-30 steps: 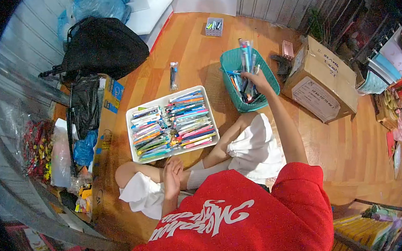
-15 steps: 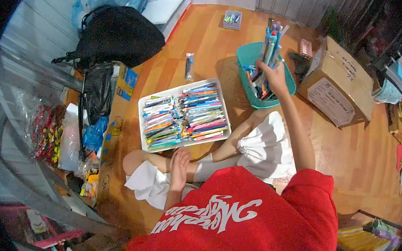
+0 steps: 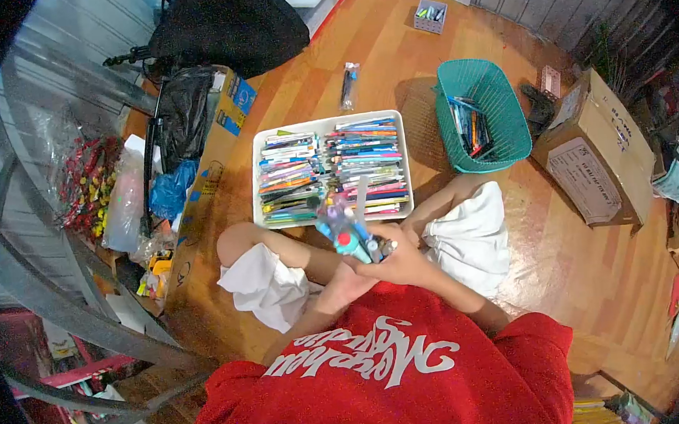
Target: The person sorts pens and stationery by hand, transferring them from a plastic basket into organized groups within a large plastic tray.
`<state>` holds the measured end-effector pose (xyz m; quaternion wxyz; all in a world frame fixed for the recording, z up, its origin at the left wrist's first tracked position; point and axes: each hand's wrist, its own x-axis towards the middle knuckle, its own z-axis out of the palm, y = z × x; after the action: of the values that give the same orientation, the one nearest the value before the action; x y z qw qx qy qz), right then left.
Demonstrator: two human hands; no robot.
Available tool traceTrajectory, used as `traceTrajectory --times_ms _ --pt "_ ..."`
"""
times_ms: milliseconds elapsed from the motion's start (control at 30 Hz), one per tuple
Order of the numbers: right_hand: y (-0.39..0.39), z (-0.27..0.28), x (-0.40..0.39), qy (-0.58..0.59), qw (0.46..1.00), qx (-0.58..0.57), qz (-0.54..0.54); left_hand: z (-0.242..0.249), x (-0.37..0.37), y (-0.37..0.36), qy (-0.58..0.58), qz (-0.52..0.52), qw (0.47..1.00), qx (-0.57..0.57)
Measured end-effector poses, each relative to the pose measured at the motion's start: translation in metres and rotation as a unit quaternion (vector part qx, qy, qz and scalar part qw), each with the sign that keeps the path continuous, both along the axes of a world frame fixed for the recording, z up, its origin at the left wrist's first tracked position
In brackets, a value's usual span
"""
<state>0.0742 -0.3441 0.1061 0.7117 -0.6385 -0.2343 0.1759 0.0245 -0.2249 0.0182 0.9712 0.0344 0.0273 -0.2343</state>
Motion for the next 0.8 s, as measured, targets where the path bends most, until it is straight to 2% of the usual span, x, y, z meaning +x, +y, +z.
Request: traceTrajectory --times_ms 100,233,333,367,400,433,467,500,533,567,600,633,733,800 --pt "0.0 -0.006 -0.005 -0.013 0.996 -0.077 0.042 -0.013 -0.012 0.002 0.017 0.03 0.999 0.005" --pt "0.009 -0.025 -0.009 -0.18 0.979 -0.092 0.005 0.016 -0.013 0.004 0.121 0.056 0.988 0.076" --pt "0.012 -0.022 -0.015 -0.142 0.986 -0.083 -0.016 0.017 -0.015 0.006 0.145 0.085 0.983 0.08" --pt "0.014 -0.021 -0.016 -0.13 0.988 -0.079 -0.024 0.022 -0.016 0.008 0.119 0.087 0.986 0.072" --pt "0.018 -0.022 -0.016 -0.012 0.999 0.011 -0.028 0.029 -0.015 0.009 0.092 0.089 0.99 0.065" --pt "0.018 -0.02 -0.014 0.033 0.999 0.008 -0.02 0.032 -0.015 0.01 0.066 0.091 0.992 0.057" --pt "0.017 -0.017 -0.01 0.078 0.997 0.006 -0.013 0.005 -0.017 0.013 0.033 0.094 0.99 0.105" --pt "0.016 -0.015 -0.006 0.123 0.992 0.004 -0.005 0.011 -0.016 0.013 0.071 0.102 0.98 0.156" --pt "0.015 -0.022 0.002 0.061 0.997 -0.05 0.0 0.018 -0.013 0.013 0.109 0.11 0.966 0.207" --pt "0.016 -0.023 0.003 0.112 0.994 0.007 0.015 0.023 -0.01 0.014 0.146 0.118 0.948 0.258" --pt "0.019 -0.007 0.004 0.162 0.984 0.064 0.03 0.016 -0.009 0.025 0.077 0.115 0.955 0.263" --pt "0.022 0.003 0.005 0.212 0.969 0.12 0.045 0.03 -0.006 0.03 0.038 0.139 0.948 0.282" --pt "0.02 0.002 0.014 0.259 0.944 0.086 0.185 0.062 0.003 0.05 -0.093 0.204 0.91 0.35" --pt "0.023 -0.011 0.017 0.259 0.922 0.035 0.286 0.071 0.011 0.066 -0.216 0.148 0.898 0.354"
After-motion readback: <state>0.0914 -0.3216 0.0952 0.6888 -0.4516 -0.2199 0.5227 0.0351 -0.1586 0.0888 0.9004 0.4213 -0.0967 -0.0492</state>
